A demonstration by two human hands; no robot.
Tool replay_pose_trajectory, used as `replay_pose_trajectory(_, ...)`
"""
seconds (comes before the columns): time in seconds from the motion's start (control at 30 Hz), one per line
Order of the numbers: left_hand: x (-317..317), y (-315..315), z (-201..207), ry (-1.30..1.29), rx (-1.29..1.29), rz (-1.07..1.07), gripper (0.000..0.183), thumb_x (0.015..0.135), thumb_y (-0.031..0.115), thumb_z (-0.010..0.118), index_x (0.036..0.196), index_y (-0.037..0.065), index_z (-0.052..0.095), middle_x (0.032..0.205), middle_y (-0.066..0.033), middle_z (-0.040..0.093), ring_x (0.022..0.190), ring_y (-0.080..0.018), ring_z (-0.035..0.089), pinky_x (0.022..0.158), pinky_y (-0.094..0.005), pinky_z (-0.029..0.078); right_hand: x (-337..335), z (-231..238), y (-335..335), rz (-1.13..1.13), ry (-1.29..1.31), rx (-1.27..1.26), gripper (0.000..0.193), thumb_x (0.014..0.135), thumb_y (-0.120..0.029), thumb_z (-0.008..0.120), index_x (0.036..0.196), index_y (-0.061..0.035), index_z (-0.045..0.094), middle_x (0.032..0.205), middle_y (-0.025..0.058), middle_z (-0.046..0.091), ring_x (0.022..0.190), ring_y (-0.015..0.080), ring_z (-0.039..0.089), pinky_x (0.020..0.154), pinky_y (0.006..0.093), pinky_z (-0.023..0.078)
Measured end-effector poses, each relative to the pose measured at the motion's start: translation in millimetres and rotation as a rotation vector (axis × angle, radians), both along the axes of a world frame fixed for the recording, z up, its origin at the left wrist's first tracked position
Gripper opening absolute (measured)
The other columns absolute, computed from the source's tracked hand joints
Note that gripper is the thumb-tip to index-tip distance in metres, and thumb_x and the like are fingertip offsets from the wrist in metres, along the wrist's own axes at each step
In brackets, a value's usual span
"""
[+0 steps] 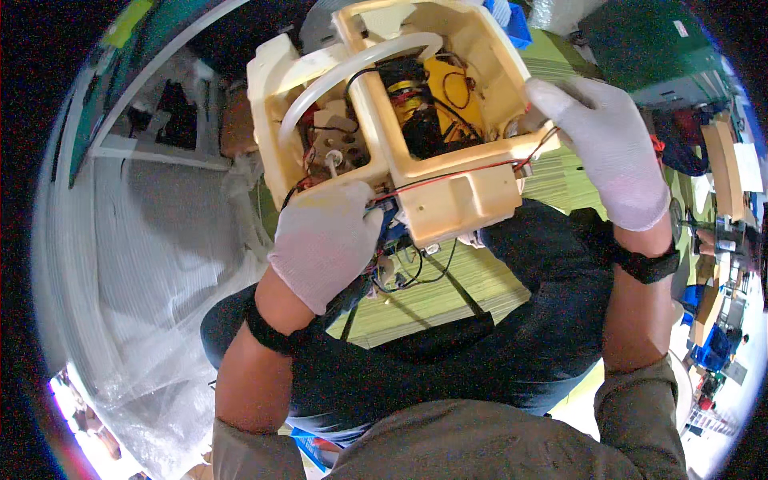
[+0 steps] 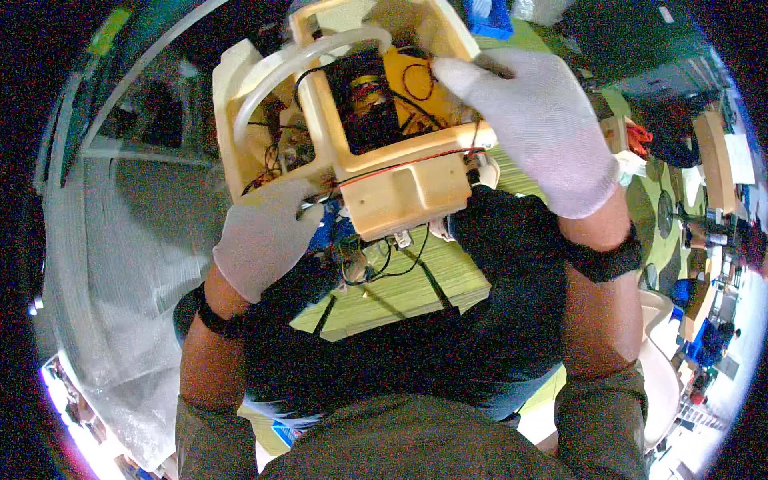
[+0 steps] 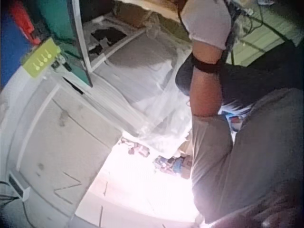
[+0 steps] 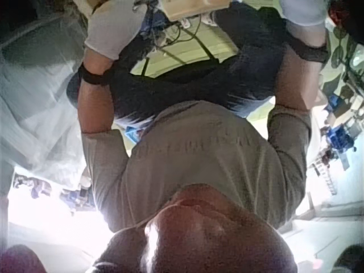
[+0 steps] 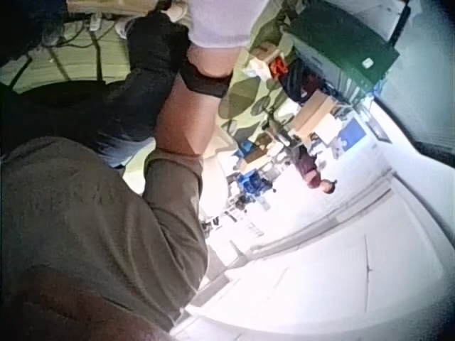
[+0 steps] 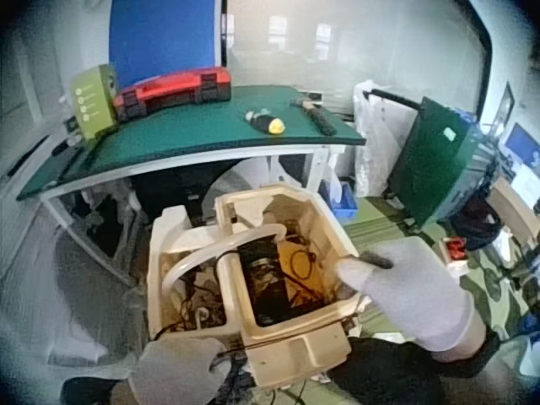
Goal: Routing and connecting wires inside a yellow electro-mechanical housing unit.
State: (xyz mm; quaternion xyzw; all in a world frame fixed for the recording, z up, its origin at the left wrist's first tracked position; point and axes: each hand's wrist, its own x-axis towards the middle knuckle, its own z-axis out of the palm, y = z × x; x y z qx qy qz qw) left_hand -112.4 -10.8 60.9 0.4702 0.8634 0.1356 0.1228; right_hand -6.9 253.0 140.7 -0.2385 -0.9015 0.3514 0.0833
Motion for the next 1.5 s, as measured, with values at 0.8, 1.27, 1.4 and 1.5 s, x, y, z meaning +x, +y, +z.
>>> replay_pose_trajectory(0.8, -1.7, 25.6, -5.0, -0.368, -0.064, 0.129, 0.027, 0.089, 0.02, 0.056, 0.108, 0.004, 0.065, 0.095, -0.0189, 0.067, 0.087, -0.0361, 0.066, 0.078, -0.0414, 0.051, 11.3, 4.1, -0.2, 0.031, 0.058, 0.111, 0.048, 0.085, -0.048, 0.06, 0.081, -0.0013, 0.07, 0.071, 0.0211, 0.063, 0.068, 0.0349, 0.065, 0.066, 0.0417, 0.052)
replay_pose_trajectory(1.27, 0.4, 27.7, 1.7, -0.034, -0.056, -0.083, 0.023, 0.087, 0.028, 0.06, 0.09, 0.008, 0.07, 0.082, -0.0154, 0.068, 0.08, -0.0347, 0.066, 0.073, -0.0437, 0.052, 9.5, 13.6, -2.9, 0.2, 0.021, 0.213, 0.049, 0.088, -0.049, 0.058, 0.079, -0.0031, 0.071, 0.071, 0.0181, 0.065, 0.069, 0.034, 0.065, 0.067, 0.0408, 0.052)
replay_pose_trajectory(1.4, 7.8, 29.4, 9.8, 0.019, -0.066, -0.089, 0.023, 0.085, 0.028, 0.061, 0.088, 0.007, 0.07, 0.08, -0.0162, 0.067, 0.077, -0.0344, 0.066, 0.071, -0.0446, 0.052, 8.0, 12.6, 0.5, 0.228, 0.014, 0.144, 0.051, 0.087, -0.051, 0.057, 0.078, -0.003, 0.071, 0.07, 0.0173, 0.065, 0.068, 0.033, 0.065, 0.067, 0.0395, 0.052)
replay_pose_trajectory(1.5, 11.5, 34.3, 19.0, -0.048, -0.175, -0.044, 0.031, 0.086, 0.035, 0.062, 0.097, 0.006, 0.07, 0.088, -0.0198, 0.068, 0.083, -0.0368, 0.067, 0.074, -0.0454, 0.053, 14.1, 27.3, -1.1, 0.19, -0.127, 0.115, 0.048, 0.09, -0.045, 0.05, 0.081, -0.0015, 0.07, 0.078, 0.021, 0.067, 0.076, 0.0397, 0.065, 0.074, 0.0453, 0.053)
